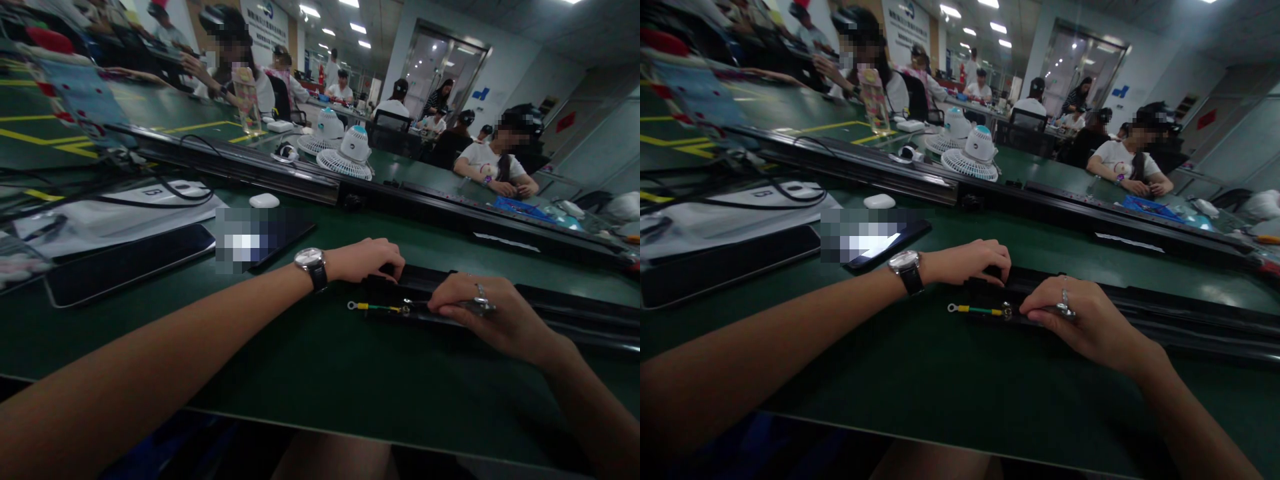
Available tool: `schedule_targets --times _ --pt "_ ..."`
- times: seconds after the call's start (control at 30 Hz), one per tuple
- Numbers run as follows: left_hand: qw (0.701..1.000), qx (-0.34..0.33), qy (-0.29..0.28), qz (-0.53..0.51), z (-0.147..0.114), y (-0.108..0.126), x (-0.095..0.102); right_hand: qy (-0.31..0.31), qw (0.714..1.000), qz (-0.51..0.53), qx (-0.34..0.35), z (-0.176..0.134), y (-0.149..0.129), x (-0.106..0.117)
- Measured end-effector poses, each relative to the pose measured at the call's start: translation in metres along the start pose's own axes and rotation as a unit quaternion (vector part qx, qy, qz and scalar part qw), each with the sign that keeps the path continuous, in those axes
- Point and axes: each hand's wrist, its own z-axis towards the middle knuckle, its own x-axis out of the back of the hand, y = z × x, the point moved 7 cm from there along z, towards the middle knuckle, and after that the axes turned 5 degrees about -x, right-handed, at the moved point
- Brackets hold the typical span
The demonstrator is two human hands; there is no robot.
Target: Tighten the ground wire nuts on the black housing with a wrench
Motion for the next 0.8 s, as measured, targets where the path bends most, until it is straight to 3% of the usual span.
schedule_targets --times 0.23,0.8 --pt "1.000 0.001 0.000 -0.001 -0.001 -0.001 0.000 0.112 0.989 -0.028 -0.090 -0.002 0.012 0.010" --pt "1.000 0.001 0.002 -0.003 0.001 0.000 0.000 0.106 0.991 -0.045 -0.065 0.001 0.004 -0.004"
